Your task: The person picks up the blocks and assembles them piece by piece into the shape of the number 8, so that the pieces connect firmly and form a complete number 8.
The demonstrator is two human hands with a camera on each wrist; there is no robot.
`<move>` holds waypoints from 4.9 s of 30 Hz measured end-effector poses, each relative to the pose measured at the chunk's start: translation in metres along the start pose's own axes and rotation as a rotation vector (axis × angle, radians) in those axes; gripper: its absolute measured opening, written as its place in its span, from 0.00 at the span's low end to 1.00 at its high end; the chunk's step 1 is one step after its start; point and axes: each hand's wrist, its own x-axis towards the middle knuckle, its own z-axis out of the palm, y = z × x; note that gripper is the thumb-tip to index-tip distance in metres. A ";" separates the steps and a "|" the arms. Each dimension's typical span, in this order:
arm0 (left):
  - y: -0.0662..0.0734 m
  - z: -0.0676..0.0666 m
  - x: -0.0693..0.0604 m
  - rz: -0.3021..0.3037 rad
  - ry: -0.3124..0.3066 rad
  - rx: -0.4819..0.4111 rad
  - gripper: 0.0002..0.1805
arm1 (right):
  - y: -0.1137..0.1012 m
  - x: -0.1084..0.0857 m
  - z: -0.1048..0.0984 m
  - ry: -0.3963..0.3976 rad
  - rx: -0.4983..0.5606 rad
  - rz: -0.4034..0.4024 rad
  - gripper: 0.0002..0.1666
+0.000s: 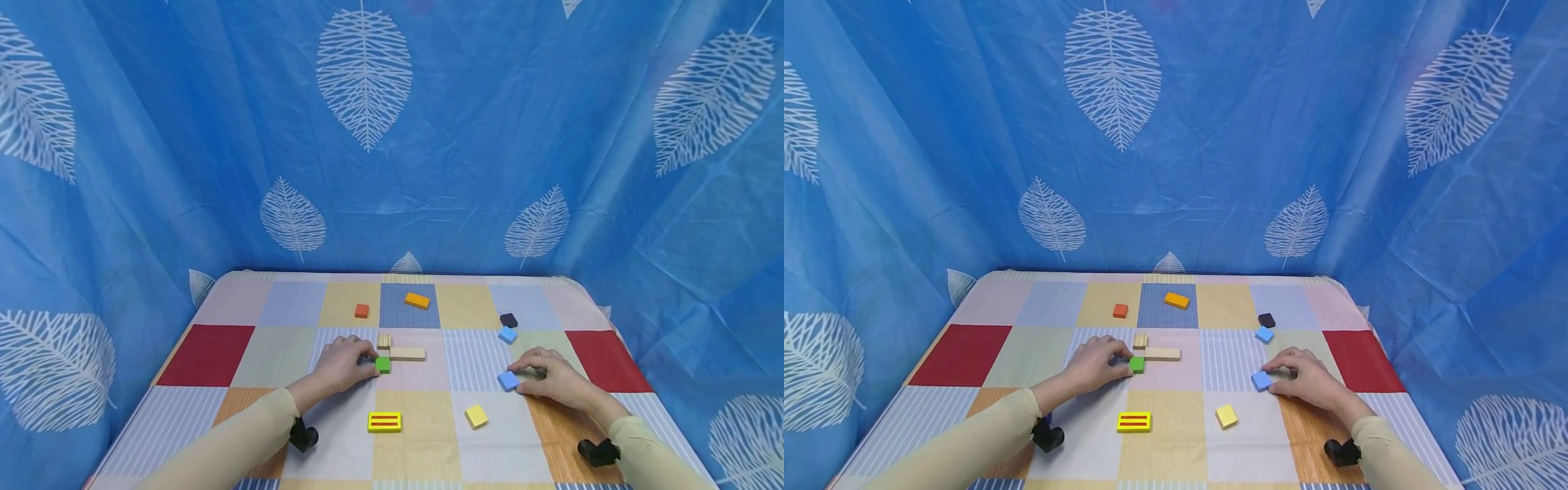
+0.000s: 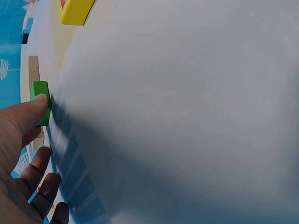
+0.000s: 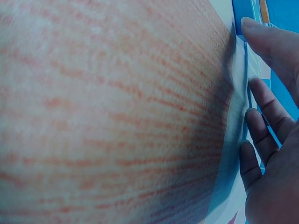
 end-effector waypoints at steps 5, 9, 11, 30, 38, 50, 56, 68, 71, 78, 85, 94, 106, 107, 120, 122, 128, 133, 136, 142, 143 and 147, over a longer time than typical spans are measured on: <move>-0.001 0.000 0.000 0.004 0.002 0.007 0.14 | -0.001 -0.001 0.001 0.004 0.007 -0.004 0.16; -0.001 0.000 0.001 0.005 0.001 0.005 0.14 | -0.001 0.000 0.000 -0.002 0.009 0.011 0.15; -0.001 0.001 0.001 0.003 -0.002 0.004 0.14 | -0.001 0.000 0.000 -0.004 0.008 0.020 0.15; -0.001 0.000 0.001 0.009 0.006 0.000 0.13 | -0.006 -0.001 -0.002 -0.013 0.013 0.020 0.14; 0.000 0.000 0.000 -0.001 -0.001 -0.002 0.13 | -0.004 0.003 -0.002 -0.005 -0.061 -0.014 0.14; -0.001 0.001 0.000 -0.004 0.002 -0.003 0.14 | -0.022 0.024 0.005 0.005 -0.115 -0.035 0.14; 0.000 0.001 0.000 -0.009 0.001 -0.009 0.13 | -0.037 0.040 0.012 0.011 -0.100 -0.051 0.13; 0.000 0.000 -0.001 -0.008 0.003 -0.015 0.14 | -0.061 0.073 0.024 -0.011 -0.100 -0.096 0.13; 0.000 0.001 -0.001 -0.004 0.004 -0.013 0.14 | -0.065 0.081 0.028 -0.013 -0.109 -0.109 0.13; -0.001 0.001 0.000 0.003 0.006 -0.007 0.15 | -0.076 0.091 0.035 0.013 -0.119 -0.135 0.14; -0.001 0.001 0.000 -0.002 0.004 -0.004 0.15 | -0.082 0.099 0.040 0.030 -0.126 -0.127 0.14; -0.002 0.002 0.000 -0.007 0.003 -0.006 0.15 | -0.088 0.109 0.049 0.023 -0.163 -0.075 0.14; -0.001 0.003 0.000 -0.006 0.001 -0.004 0.15 | -0.087 0.117 0.062 0.052 -0.204 -0.056 0.15; -0.001 0.003 -0.001 -0.007 0.001 -0.004 0.15 | -0.087 0.118 0.063 0.053 -0.203 -0.056 0.15; -0.002 0.004 0.000 -0.008 0.011 0.004 0.15 | -0.091 0.120 0.070 0.073 -0.192 -0.063 0.15; -0.002 0.004 0.000 -0.007 0.011 0.004 0.15 | -0.092 0.121 0.070 0.073 -0.190 -0.054 0.15; -0.002 0.004 0.000 -0.004 0.011 -0.003 0.15 | -0.092 0.122 0.072 0.080 -0.187 -0.044 0.16; -0.002 0.003 0.000 -0.001 0.011 -0.005 0.14 | -0.092 0.123 0.072 0.084 -0.186 -0.046 0.16; -0.002 0.003 0.000 -0.001 0.010 -0.002 0.14 | -0.092 0.122 0.073 0.085 -0.187 -0.046 0.16; -0.001 0.003 0.000 -0.006 0.009 0.000 0.14 | -0.093 0.122 0.072 0.083 -0.191 -0.050 0.16; -0.001 0.003 0.000 -0.007 0.009 -0.002 0.14 | -0.093 0.122 0.072 0.082 -0.191 -0.050 0.16; -0.001 0.002 -0.001 -0.011 0.007 -0.006 0.14 | -0.093 0.122 0.072 0.078 -0.187 -0.042 0.16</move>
